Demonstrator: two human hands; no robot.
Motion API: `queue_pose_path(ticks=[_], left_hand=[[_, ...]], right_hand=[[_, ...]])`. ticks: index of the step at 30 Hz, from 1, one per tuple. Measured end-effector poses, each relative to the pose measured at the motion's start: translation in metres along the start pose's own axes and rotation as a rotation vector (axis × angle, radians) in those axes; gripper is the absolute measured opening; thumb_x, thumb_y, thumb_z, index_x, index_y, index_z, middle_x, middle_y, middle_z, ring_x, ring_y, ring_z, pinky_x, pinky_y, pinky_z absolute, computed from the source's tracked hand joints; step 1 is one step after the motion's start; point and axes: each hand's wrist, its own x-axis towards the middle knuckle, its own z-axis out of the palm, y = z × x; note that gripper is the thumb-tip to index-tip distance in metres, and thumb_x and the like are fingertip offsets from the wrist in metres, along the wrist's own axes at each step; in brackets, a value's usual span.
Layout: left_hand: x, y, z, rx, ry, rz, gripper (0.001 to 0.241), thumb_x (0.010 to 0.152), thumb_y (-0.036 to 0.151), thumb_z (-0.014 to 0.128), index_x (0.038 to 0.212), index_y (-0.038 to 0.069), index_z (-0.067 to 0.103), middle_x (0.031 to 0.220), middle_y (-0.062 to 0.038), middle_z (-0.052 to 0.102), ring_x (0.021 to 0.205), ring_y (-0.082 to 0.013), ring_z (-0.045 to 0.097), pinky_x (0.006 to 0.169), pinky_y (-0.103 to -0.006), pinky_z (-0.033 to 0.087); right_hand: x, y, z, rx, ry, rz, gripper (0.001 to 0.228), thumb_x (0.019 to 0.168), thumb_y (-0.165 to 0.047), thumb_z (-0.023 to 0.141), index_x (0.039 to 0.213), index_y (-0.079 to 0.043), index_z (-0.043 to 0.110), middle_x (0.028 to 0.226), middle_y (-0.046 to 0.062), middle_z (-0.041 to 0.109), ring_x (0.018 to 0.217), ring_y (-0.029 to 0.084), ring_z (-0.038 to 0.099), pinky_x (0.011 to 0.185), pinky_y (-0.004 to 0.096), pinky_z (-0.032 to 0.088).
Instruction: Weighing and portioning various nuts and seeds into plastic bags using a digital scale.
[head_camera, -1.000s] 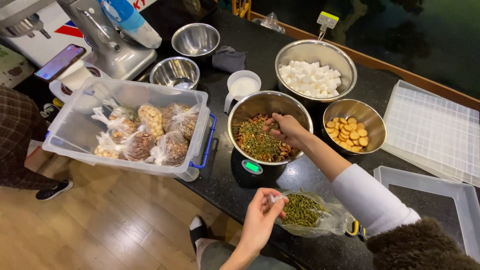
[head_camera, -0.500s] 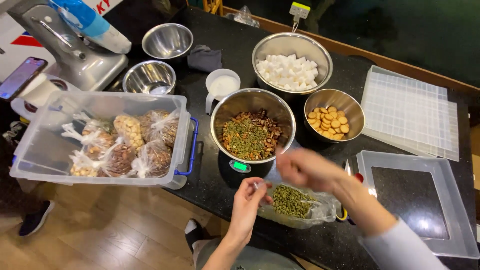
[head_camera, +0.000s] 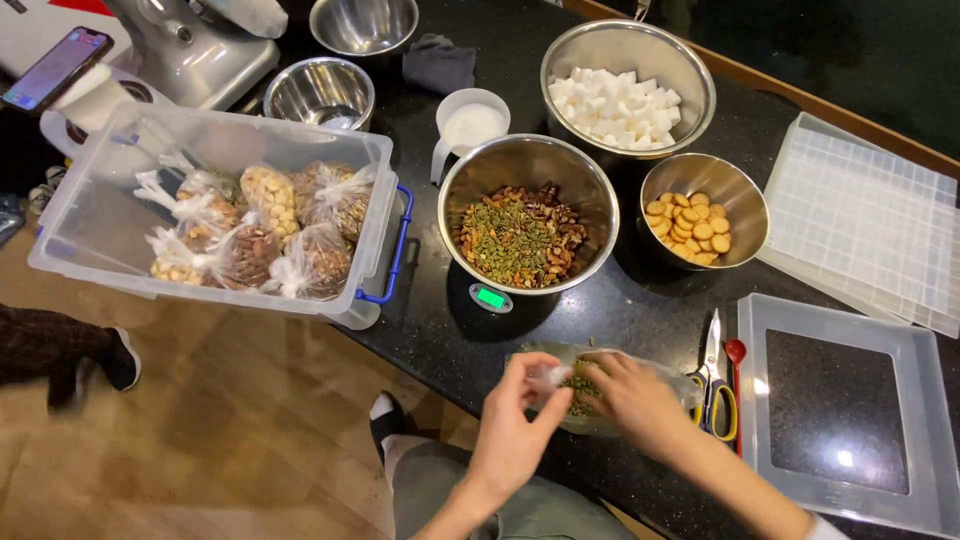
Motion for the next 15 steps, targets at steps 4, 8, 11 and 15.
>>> queue_pose_path(ticks=[4, 8, 11, 15], left_hand=[[0.006, -0.010, -0.028, 0.229, 0.041, 0.017, 0.030, 0.109, 0.021, 0.074, 0.139, 0.014, 0.071, 0.122, -0.004, 0.085, 0.106, -0.0168, 0.078, 0.097, -0.0326, 0.064], [0.003, -0.015, -0.035, 0.274, 0.052, -0.017, 0.029, 0.111, 0.030, 0.075, 0.137, 0.017, 0.074, 0.110, -0.002, 0.077, 0.096, -0.0160, 0.069, 0.087, -0.0340, 0.059], [-0.005, 0.000, -0.025, 0.071, 0.039, -0.018, 0.014, 0.109, 0.017, 0.080, 0.118, 0.011, 0.070, 0.101, -0.007, 0.085, 0.085, -0.0166, 0.083, 0.081, -0.0304, 0.068], [-0.004, 0.002, -0.015, -0.012, 0.028, 0.021, 0.015, 0.110, 0.019, 0.080, 0.114, 0.012, 0.068, 0.100, -0.007, 0.080, 0.086, -0.0169, 0.085, 0.080, -0.0310, 0.070]], right_hand=[[-0.055, 0.048, -0.011, -0.286, -0.011, 0.020, 0.057, 0.119, -0.069, 0.044, 0.112, -0.020, 0.074, 0.101, 0.001, 0.081, 0.092, 0.021, 0.077, 0.095, 0.042, 0.067], [-0.077, 0.038, -0.031, -0.146, -0.141, -0.046, 0.060, 0.120, -0.070, 0.040, 0.117, -0.020, 0.073, 0.098, -0.001, 0.082, 0.094, 0.020, 0.079, 0.096, 0.042, 0.070], [-0.066, -0.009, -0.107, -0.034, 0.156, -0.341, 0.027, 0.120, -0.041, 0.063, 0.105, -0.021, 0.072, 0.097, 0.001, 0.072, 0.091, 0.030, 0.070, 0.082, 0.047, 0.053], [-0.015, -0.035, -0.186, 0.509, 0.537, -0.186, 0.022, 0.111, -0.019, 0.068, 0.130, -0.014, 0.078, 0.115, 0.006, 0.085, 0.098, 0.021, 0.083, 0.086, 0.038, 0.069]])
